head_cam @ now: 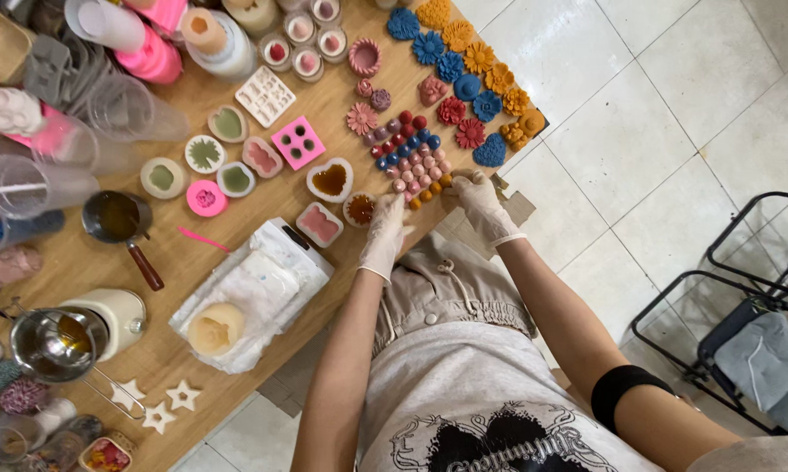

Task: The person removes a small heart-shaped wax flower and a pink bear-shaped wax figure from silicone molds, then uses a small spoon to pour melted wax from a metal pitcher into a hollowed-out candle core.

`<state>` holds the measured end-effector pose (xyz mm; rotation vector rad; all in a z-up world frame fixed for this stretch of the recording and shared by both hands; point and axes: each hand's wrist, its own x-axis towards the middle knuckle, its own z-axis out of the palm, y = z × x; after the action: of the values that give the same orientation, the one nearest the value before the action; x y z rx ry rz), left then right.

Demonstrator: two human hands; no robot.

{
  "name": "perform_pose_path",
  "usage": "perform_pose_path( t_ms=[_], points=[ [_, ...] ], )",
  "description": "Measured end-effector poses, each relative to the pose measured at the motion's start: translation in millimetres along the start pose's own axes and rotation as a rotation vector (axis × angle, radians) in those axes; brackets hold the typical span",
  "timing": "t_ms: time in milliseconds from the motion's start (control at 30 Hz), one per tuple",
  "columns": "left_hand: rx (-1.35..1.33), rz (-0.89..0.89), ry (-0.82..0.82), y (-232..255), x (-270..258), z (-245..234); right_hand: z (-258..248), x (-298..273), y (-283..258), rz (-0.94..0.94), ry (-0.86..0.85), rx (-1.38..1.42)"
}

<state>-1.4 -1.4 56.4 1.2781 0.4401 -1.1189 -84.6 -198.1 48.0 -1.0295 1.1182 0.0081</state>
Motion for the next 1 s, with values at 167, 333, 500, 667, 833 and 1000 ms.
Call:
perform_pose_path(
  t_ms=[167, 333, 500, 667, 833, 1000],
  points=[
    [-0.077, -0.121, 0.116, 3.3, 1.4, 20.4, 7.4, -5.8, -6.4, 0.085, 0.04, 0.0],
    [-0.143, -0.047, 0.227, -11.0, 22.1, 27.5, 14.5, -9.0, -3.3, 0.114, 0.067, 0.104],
    [-0.109, 0.023, 0.18, -17.9, 27.9, 22.9, 13.9, -1.7, -1.1, 0.119, 0.068, 0.083],
    [-0.098, -0.014, 0.184, -12.4, 16.0, 20.0, 6.7, 0.5, 1.9, 0.133, 0.047, 0.077],
    [0.013, -0.038, 0.223, -10.7, 15.4, 21.2, 8.5, 4.0, 1.0, 0.164, 0.081, 0.132],
    [0.132, 0.008, 0.196, -18.8, 23.1, 11.0, 10.4, 2.1, -1.9, 0.204, 0.076, 0.136]
  ],
)
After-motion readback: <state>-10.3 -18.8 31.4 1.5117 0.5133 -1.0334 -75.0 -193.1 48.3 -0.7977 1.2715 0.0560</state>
